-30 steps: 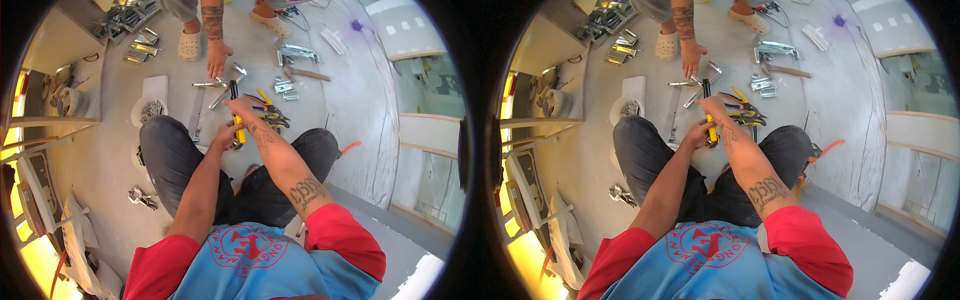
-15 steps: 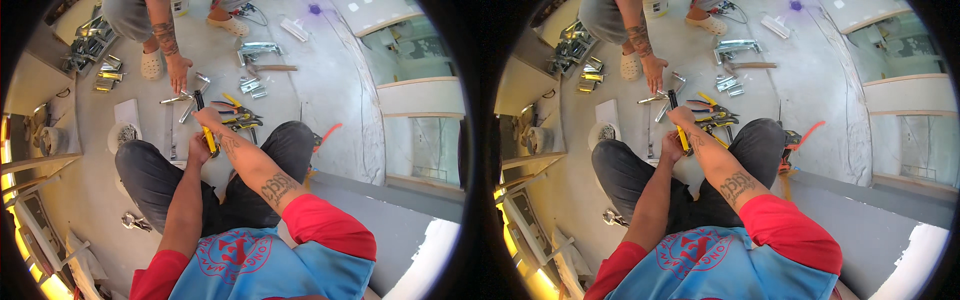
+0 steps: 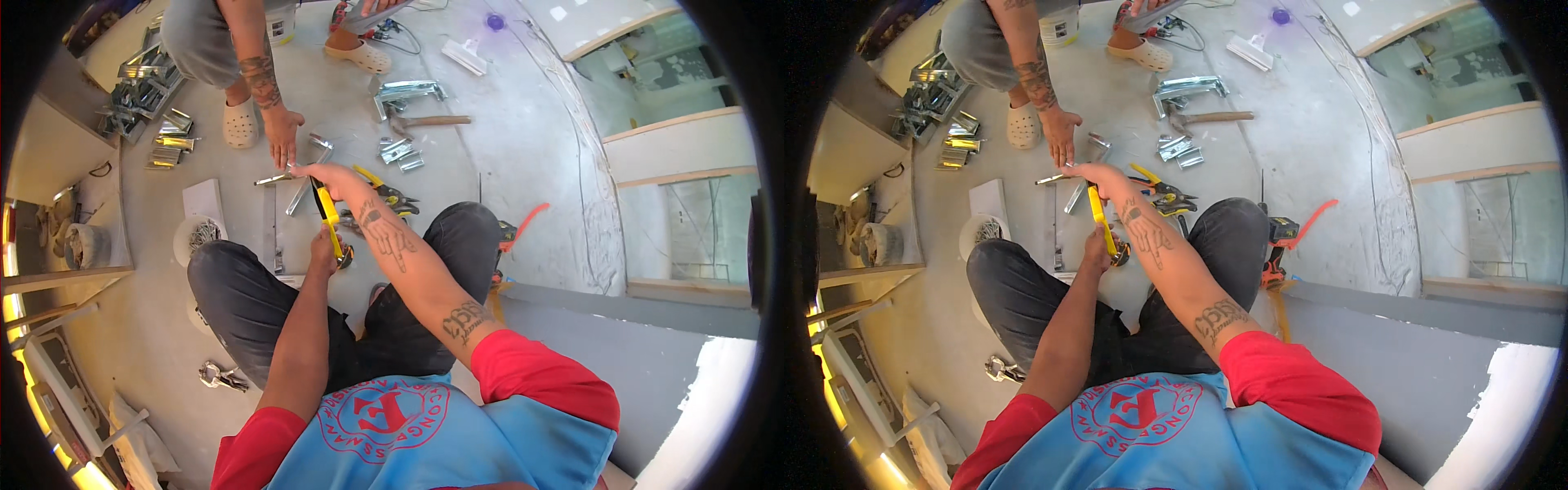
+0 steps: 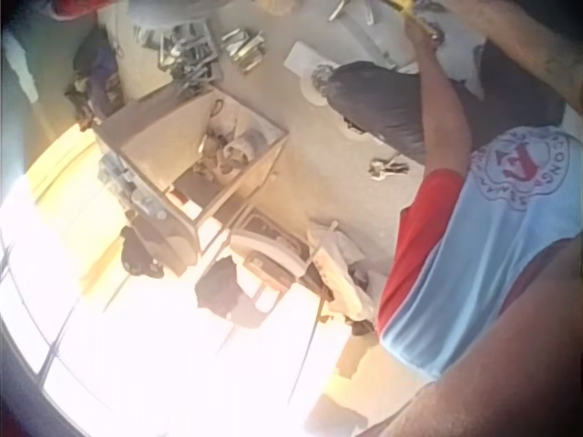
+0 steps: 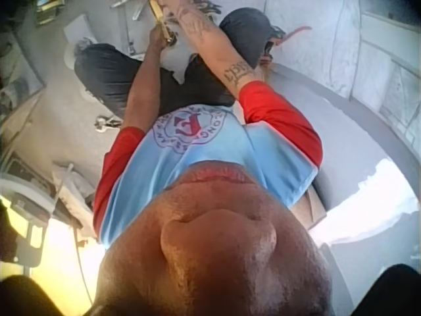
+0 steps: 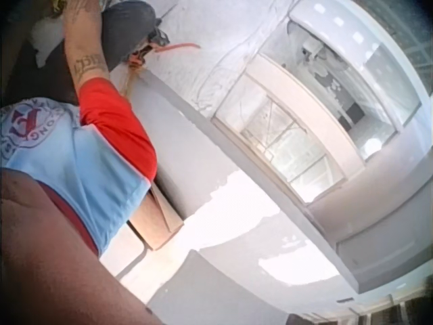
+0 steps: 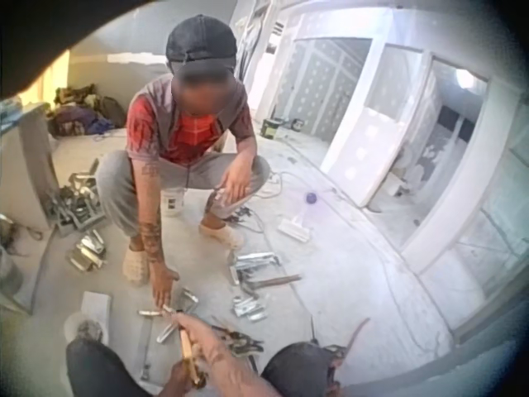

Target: The recorder and another person are seen sorting and preparing metal brackets and using a crimping tool on construction components.

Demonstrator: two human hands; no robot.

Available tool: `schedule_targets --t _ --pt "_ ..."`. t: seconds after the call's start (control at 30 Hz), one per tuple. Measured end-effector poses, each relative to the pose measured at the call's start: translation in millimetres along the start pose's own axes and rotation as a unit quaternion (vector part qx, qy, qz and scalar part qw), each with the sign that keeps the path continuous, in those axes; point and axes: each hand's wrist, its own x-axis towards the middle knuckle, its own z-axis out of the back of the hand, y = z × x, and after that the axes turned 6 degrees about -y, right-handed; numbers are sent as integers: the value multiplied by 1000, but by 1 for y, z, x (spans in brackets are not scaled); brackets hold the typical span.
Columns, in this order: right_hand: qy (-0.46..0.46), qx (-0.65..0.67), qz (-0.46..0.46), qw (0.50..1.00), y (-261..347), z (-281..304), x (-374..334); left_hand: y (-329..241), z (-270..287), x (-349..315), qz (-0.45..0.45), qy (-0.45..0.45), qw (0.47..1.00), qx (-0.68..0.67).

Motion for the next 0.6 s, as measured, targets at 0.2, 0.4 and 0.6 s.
schedule_targets --t 0.2,0.4,0.6 --pt "-137 -281 126 941 -43 -30 14 7 18 13 -14 4 1000 -12" --pt "-194 -427 126 874 -59 -47 9 10 31 17 6 11 996 -85" --pt "-177 -361 77 912 -71 -15 13 -28 -13 -20 16 -22 999 -19"
